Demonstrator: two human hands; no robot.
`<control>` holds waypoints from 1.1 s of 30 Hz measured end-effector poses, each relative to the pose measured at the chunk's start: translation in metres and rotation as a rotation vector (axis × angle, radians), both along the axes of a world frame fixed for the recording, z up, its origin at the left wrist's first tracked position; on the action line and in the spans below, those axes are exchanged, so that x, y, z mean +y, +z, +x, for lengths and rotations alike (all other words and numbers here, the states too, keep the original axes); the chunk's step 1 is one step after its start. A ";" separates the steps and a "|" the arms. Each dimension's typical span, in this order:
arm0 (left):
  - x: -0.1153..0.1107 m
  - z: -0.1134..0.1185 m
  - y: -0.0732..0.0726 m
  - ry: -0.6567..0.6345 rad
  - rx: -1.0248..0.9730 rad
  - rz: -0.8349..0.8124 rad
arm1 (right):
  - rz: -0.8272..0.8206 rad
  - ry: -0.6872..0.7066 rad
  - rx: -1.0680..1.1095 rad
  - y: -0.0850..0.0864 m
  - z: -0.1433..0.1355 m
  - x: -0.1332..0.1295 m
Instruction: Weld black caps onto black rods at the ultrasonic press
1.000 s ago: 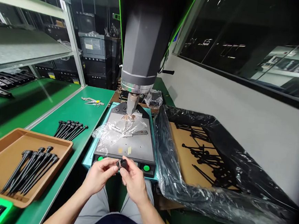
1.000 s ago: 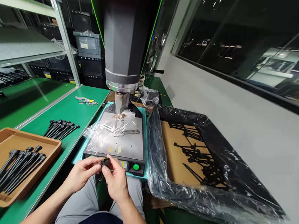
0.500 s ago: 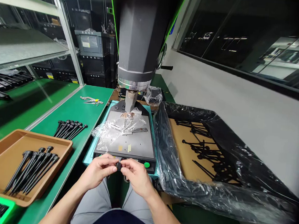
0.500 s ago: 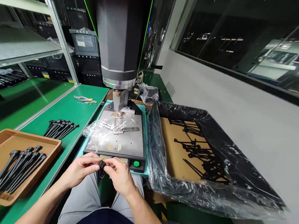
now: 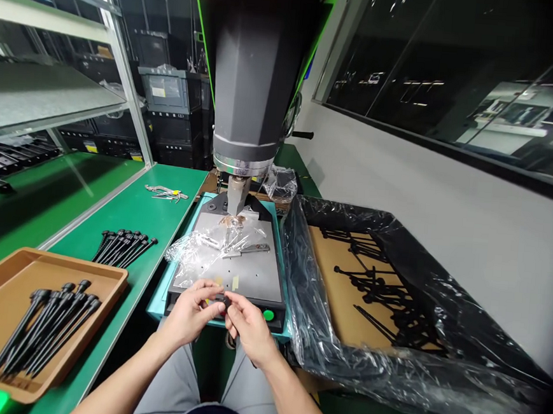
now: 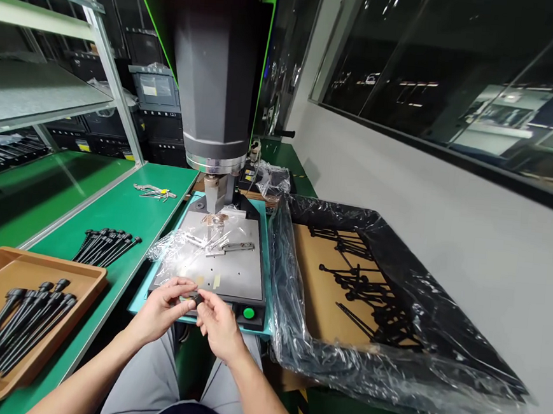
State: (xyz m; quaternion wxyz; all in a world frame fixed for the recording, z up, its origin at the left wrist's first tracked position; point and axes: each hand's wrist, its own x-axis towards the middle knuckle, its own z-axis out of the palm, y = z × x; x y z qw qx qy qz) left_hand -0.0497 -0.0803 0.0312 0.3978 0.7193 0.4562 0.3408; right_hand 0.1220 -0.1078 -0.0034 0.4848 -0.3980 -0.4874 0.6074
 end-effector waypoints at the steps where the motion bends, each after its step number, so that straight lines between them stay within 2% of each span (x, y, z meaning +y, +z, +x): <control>1: 0.002 0.003 -0.002 0.043 0.053 0.087 | -0.029 -0.041 -0.003 -0.002 0.003 0.005; 5: 0.018 0.013 -0.012 0.115 0.329 0.535 | -0.067 -0.289 -0.062 -0.012 0.022 0.038; 8: 0.036 0.020 -0.018 0.107 0.578 0.694 | 0.010 -0.439 -0.139 -0.016 0.037 0.073; 12: 0.062 0.021 -0.023 0.113 0.745 0.720 | 0.095 -0.461 -0.206 -0.016 0.043 0.118; 17: 0.074 0.013 -0.018 0.061 0.688 0.765 | 0.240 -0.434 -0.350 -0.011 0.036 0.158; 22: 0.076 0.008 -0.016 0.032 0.649 0.777 | 0.406 -0.447 -0.442 0.002 0.028 0.182; 27: 0.078 0.006 -0.019 0.014 0.620 0.786 | 0.436 -0.470 -0.427 0.013 0.021 0.199; 33: 0.080 0.007 -0.019 0.014 0.635 0.764 | 0.373 -0.483 -0.319 0.011 0.013 0.229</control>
